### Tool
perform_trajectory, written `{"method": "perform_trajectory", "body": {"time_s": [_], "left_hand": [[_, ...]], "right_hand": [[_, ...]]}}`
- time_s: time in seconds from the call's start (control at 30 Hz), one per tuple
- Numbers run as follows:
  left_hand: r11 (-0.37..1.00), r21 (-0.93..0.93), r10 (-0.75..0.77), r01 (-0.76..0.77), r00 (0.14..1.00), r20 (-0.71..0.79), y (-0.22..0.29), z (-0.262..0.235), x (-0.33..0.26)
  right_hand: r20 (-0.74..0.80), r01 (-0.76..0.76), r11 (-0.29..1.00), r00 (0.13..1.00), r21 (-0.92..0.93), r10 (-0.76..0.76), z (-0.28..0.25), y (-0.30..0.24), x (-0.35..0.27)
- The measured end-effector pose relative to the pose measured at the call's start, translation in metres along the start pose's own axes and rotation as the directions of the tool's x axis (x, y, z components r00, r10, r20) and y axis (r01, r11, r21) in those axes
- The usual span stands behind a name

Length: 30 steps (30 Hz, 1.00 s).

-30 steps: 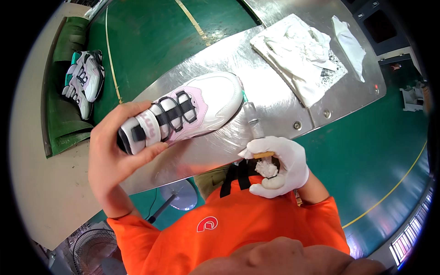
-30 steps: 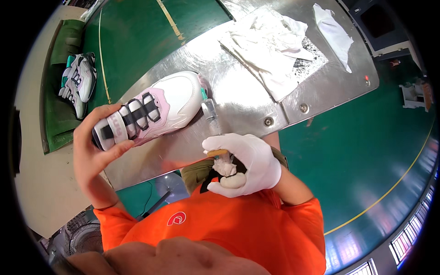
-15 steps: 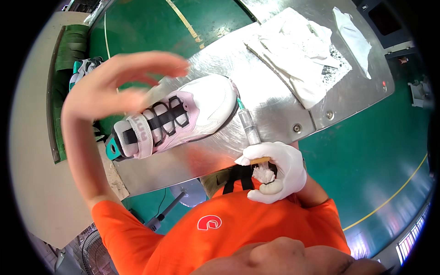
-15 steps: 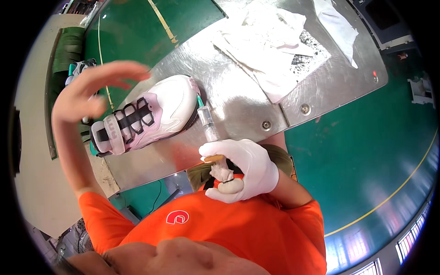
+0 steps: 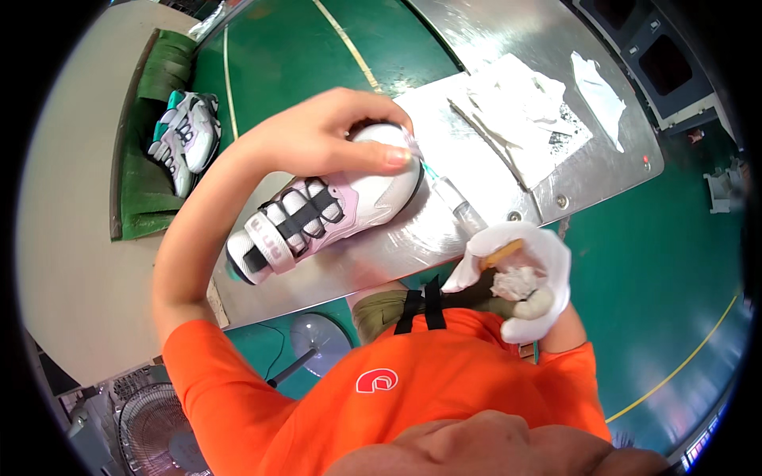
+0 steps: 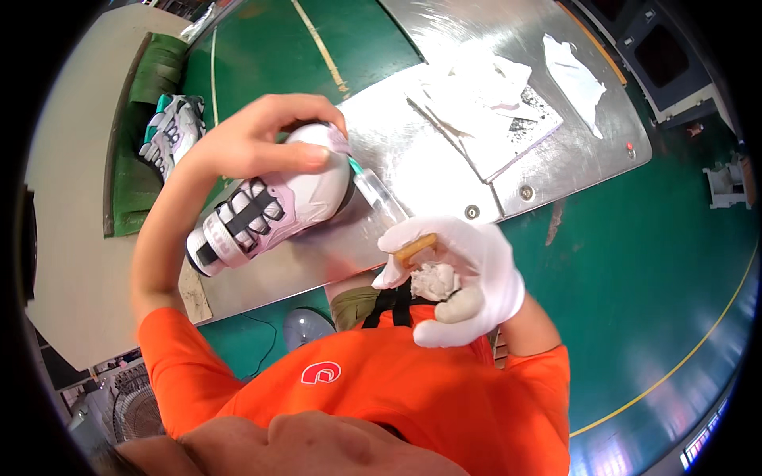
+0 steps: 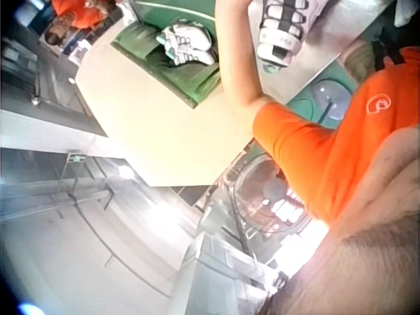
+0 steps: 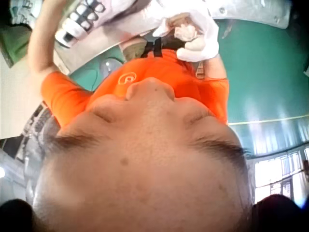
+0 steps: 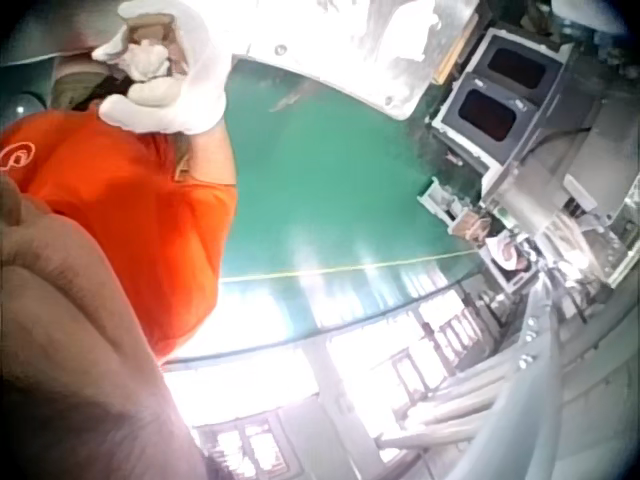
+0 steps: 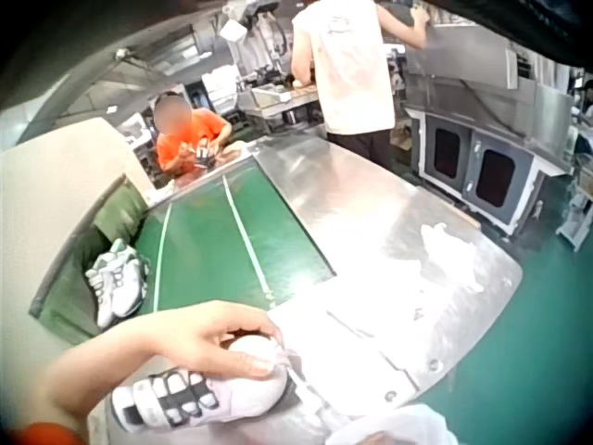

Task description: The person injects a liquid substance into the side seams of white and teal sneakers using a syringe. They handle the shoes one at a time, rotating them to access different areas, and wipe the injection sites with a cloth. The process is repeated for multiple shoes on a metal workbench.

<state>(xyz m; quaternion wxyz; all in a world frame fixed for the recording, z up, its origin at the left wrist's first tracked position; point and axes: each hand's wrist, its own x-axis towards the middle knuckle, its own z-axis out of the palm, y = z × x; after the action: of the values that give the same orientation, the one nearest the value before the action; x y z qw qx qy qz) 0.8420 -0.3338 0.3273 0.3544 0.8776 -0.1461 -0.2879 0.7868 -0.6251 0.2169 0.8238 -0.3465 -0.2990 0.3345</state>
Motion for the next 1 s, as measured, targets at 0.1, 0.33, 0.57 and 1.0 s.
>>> {"method": "perform_trajectory", "body": {"time_s": [0.1,0.33,0.57,1.0], "left_hand": [[0.972,-0.184,0.09,-0.144,0.957,-0.275,0.016,-0.007,-0.049],[0.787,-0.281,0.217,-0.549,0.673,-0.707,-0.024,0.013,-0.118],[0.629,-0.363,-0.005,-0.688,0.463,-0.886,-0.076,0.038,-0.132],[0.437,-0.545,-0.447,-0.716,0.353,-0.822,-0.148,0.058,-0.129]], "right_hand": [[0.28,0.056,0.992,0.96,-0.112,-0.022,0.008,-0.033,0.037],[0.48,0.221,0.879,0.877,-0.423,0.011,0.06,-0.062,0.107],[0.268,-0.099,0.959,0.948,-0.265,0.172,0.066,-0.024,0.136],[0.158,-0.286,0.958,0.946,0.005,0.282,0.04,0.027,0.148]]}}
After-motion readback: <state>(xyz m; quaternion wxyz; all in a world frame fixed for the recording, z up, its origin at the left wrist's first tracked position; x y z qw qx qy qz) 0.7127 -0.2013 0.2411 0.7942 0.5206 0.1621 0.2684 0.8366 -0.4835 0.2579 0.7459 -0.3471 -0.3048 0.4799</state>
